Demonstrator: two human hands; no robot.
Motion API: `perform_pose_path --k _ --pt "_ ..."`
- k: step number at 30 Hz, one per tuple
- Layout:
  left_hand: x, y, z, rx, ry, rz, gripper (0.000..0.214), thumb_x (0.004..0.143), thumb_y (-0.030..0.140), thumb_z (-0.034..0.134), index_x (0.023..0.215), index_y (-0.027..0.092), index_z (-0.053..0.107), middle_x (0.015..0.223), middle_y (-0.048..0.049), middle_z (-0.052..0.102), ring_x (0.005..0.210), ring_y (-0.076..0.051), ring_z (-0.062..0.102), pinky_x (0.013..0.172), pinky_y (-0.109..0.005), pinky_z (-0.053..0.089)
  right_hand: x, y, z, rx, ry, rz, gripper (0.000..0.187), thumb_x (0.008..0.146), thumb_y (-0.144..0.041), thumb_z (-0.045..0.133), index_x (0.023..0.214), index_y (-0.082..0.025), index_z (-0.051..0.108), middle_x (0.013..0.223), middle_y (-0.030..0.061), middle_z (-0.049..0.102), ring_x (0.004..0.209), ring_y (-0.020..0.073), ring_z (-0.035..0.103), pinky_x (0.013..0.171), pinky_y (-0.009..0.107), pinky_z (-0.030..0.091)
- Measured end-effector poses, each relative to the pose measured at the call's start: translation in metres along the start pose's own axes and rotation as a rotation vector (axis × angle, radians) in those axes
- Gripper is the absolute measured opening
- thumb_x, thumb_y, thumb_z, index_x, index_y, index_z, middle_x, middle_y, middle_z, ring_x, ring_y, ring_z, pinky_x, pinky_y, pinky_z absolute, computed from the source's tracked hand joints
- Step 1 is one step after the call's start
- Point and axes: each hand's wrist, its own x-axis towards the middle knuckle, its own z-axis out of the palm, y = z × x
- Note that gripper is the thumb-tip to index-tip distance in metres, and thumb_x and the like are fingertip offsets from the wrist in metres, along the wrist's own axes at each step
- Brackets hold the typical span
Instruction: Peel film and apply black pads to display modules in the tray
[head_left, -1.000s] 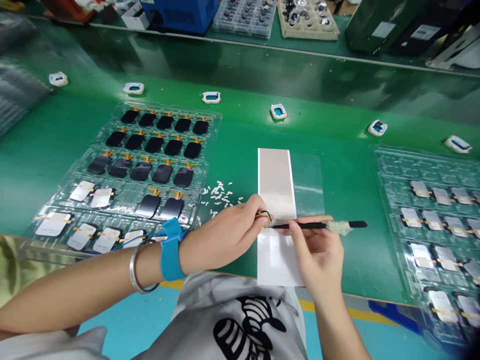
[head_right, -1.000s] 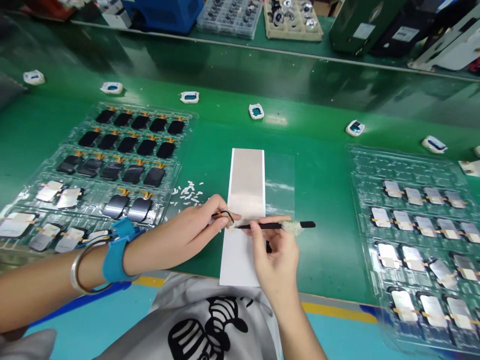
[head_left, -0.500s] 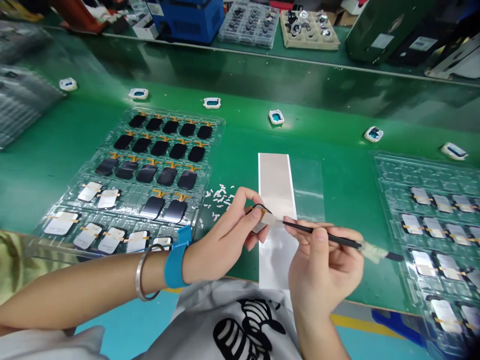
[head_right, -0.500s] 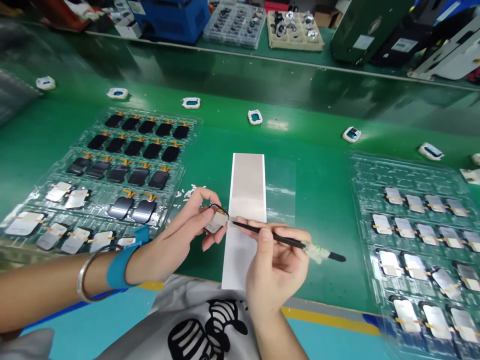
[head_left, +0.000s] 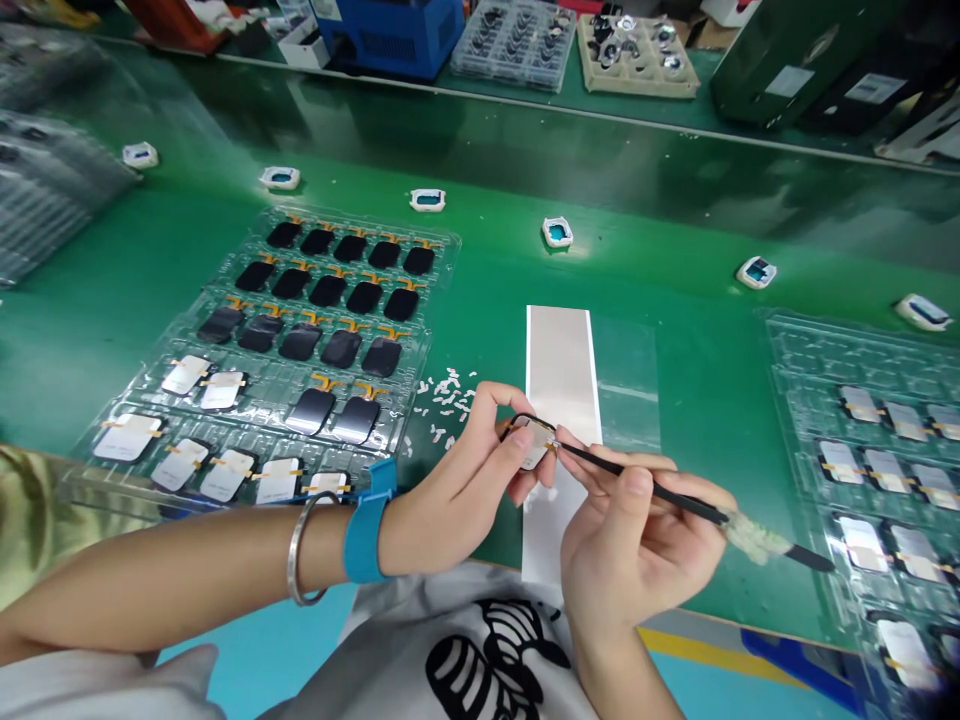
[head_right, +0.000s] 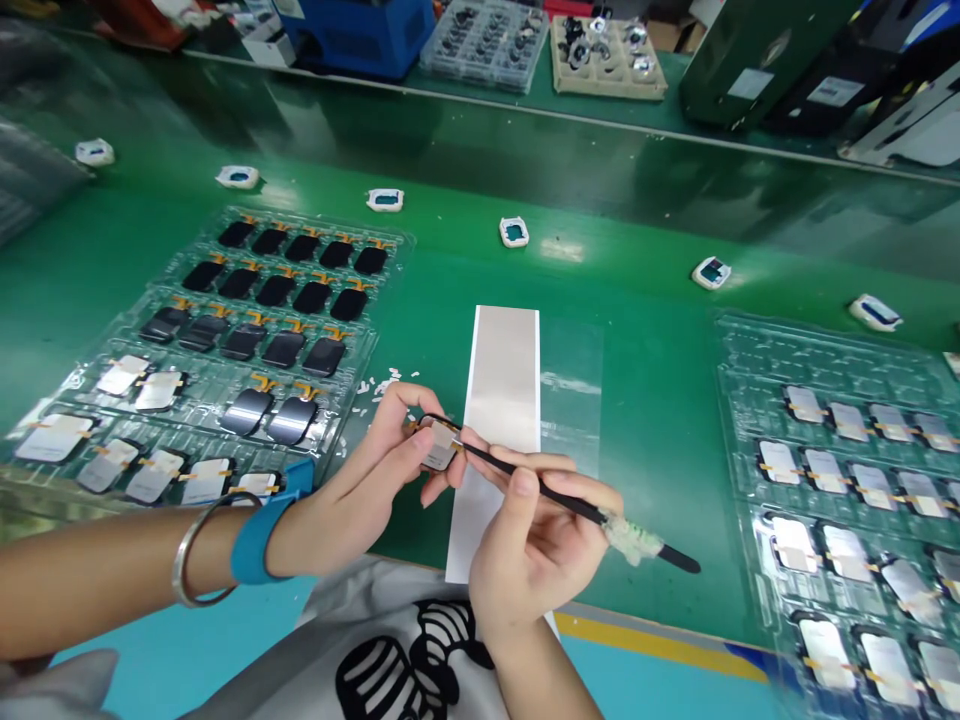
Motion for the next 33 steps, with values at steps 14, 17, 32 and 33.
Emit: perform_pose_path --k 14,17,32,33 --pt "-0.0002 -0.0043 -0.0005 0.025 0.007 0.023 0.01 0.106 0.03 0.027 0.106 0.022 0.032 0.084 0.0017 0.052 0.066 -0.009 0.042 0.067 -0.026 0.039 -0.0022 -0.0003 0.0016 -0.022 0.016 0.001 0.016 0.089 -0.005 0.054 0.095 -0.018 0.048 0.082 0.0018 0.065 0.073 0.0167 0.073 0.063 0.036 0.067" --pt "-0.0004 -0.0052 -0.0011 0.022 0.004 0.032 0.009 0.106 0.029 0.027 0.106 0.022 0.032 0.085 0.0014 0.053 0.067 -0.009 0.042 0.068 -0.026 0.04 -0.0023 0.0007 0.0021 -0.006 0.019 0.001 0.015 0.089 -0.004 0.054 0.096 -0.017 0.049 0.082 0.0028 0.065 0.072 0.0175 0.073 0.062 0.035 0.067" --pt "-0.0004 -0.006 -0.001 0.018 0.014 0.031 0.007 0.106 0.028 0.028 0.106 0.022 0.032 0.084 0.002 0.053 0.066 -0.008 0.042 0.066 -0.026 0.04 -0.002 0.0015 -0.0004 -0.014 0.005 0.018 0.016 0.089 -0.007 0.056 0.097 -0.019 0.048 0.083 0.0008 0.066 0.074 0.0165 0.073 0.065 0.036 0.067" --pt "-0.0004 -0.0059 -0.0008 0.02 0.014 0.033 0.007 0.106 0.028 0.028 0.106 0.022 0.032 0.084 0.0019 0.053 0.066 -0.008 0.042 0.066 -0.025 0.04 -0.0019 0.0017 -0.0003 -0.015 0.003 0.019 0.016 0.089 -0.007 0.056 0.097 -0.019 0.048 0.084 0.0007 0.067 0.074 0.0163 0.073 0.065 0.036 0.067"
